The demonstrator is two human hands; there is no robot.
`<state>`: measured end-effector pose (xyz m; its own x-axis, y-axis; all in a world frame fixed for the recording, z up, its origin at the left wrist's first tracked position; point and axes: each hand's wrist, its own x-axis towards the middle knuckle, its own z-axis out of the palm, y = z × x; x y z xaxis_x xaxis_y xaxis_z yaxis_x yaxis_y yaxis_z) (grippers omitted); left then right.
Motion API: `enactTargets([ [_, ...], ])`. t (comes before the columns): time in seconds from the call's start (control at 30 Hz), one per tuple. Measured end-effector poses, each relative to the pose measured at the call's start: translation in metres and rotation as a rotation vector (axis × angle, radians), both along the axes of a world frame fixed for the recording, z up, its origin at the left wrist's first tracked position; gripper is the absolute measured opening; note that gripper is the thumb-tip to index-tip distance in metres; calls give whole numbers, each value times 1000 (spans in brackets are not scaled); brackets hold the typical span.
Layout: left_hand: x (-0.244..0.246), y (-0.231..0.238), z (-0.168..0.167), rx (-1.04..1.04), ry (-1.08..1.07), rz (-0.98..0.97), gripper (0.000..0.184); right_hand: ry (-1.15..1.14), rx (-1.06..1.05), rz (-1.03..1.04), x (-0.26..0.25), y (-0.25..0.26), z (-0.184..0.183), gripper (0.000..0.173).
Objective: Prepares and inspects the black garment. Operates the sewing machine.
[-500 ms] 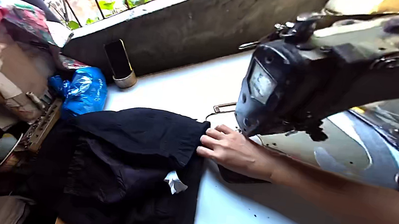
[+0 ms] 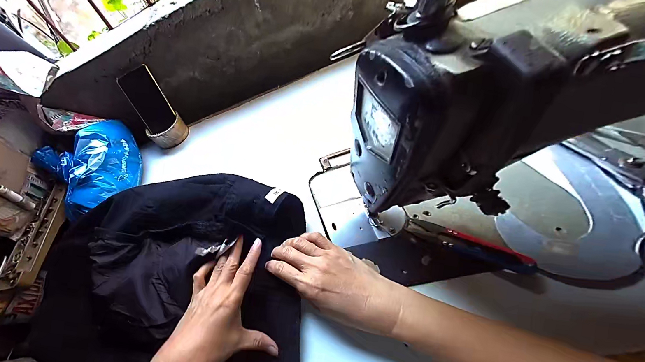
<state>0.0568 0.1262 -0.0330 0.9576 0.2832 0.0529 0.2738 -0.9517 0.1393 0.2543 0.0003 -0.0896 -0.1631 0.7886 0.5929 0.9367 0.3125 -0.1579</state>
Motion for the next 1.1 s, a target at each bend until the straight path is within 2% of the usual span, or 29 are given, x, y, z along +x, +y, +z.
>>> enactTargets([
  [0.07,3,14,5,-49,-18,-20,123,1,21,-10,0,0,-2,25],
  [0.17,2,17,12,-61,-336,-42,58,-18,37,-33,0,0,-3,23],
  [0.2,2,7,14,-42,-432,-49,42,-15,34,-32,0,-1,-3,23],
  [0.23,1,-7,11,-12,-468,-58,37,-9,30,-31,0,-1,-3,23],
  [0.37,-17,-58,-34,164,-191,-94,72,8,10,-44,-1,-1,-2,23],
  [0.43,-24,-68,-41,177,-137,-61,74,11,17,-71,-1,0,-3,23],
  [0.57,-38,-85,-36,92,-94,3,62,20,18,-110,-2,-1,0,22],
  [0.7,-51,-99,-50,31,-378,111,32,18,7,-109,-1,-1,0,21],
  [0.8,-51,-104,-43,-82,-404,193,28,28,0,-88,0,-2,0,22],
  [0.97,-25,-78,-5,-402,-368,449,26,99,28,-23,5,-3,-2,23],
  [1.1,-13,-72,-15,-469,-345,527,24,145,110,58,8,-9,-1,23],
])
